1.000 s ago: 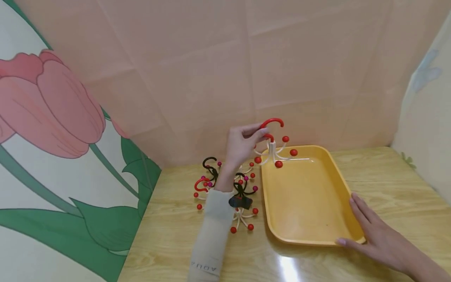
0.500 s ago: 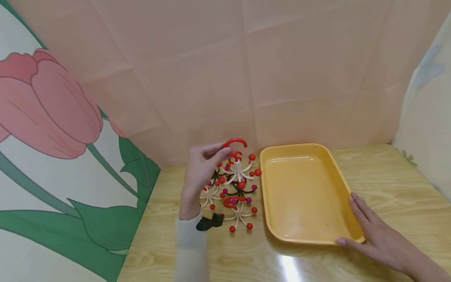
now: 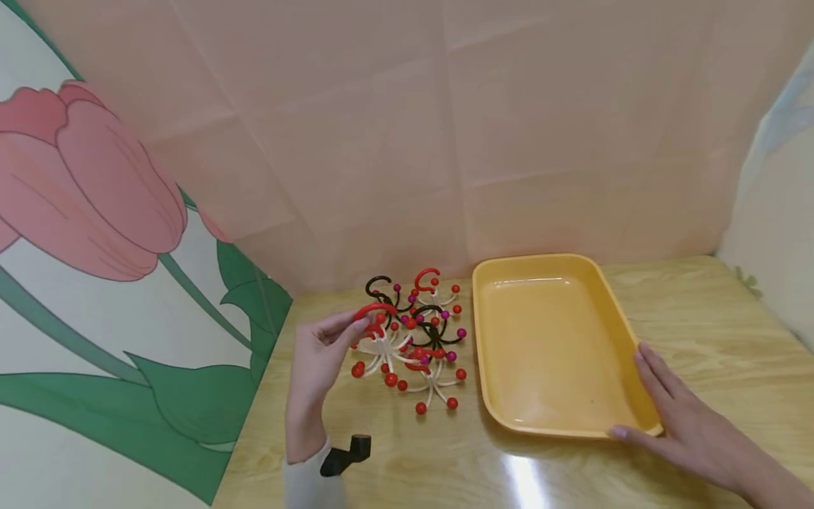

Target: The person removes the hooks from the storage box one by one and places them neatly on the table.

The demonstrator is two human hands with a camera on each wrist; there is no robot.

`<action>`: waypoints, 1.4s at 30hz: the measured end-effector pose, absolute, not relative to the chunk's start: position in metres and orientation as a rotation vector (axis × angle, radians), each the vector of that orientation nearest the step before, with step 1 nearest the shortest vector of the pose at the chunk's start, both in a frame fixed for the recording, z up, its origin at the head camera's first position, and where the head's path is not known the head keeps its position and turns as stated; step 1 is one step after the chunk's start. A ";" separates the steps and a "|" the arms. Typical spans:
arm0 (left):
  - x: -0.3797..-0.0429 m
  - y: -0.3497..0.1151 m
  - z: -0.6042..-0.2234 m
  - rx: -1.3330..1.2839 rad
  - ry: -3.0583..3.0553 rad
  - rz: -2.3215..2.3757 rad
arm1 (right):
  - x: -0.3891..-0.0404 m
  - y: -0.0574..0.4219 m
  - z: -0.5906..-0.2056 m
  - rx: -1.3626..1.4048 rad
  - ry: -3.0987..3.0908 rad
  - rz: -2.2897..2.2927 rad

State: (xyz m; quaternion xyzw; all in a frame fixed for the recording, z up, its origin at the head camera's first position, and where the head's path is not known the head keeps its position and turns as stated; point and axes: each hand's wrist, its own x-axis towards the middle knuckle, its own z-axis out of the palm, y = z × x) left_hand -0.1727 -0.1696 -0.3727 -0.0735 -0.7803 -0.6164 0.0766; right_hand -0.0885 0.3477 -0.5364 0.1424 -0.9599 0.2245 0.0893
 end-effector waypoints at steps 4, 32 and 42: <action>-0.165 -0.182 -0.390 -0.133 -2.345 -1.864 | -0.089 0.350 -0.536 0.408 -2.861 0.674; -0.151 -0.221 -0.480 0.160 -2.128 -1.963 | -0.088 0.347 -0.541 0.390 -2.848 0.700; -0.156 -0.220 -0.494 0.185 -2.108 -1.972 | -0.091 0.347 -0.539 0.390 -2.863 0.731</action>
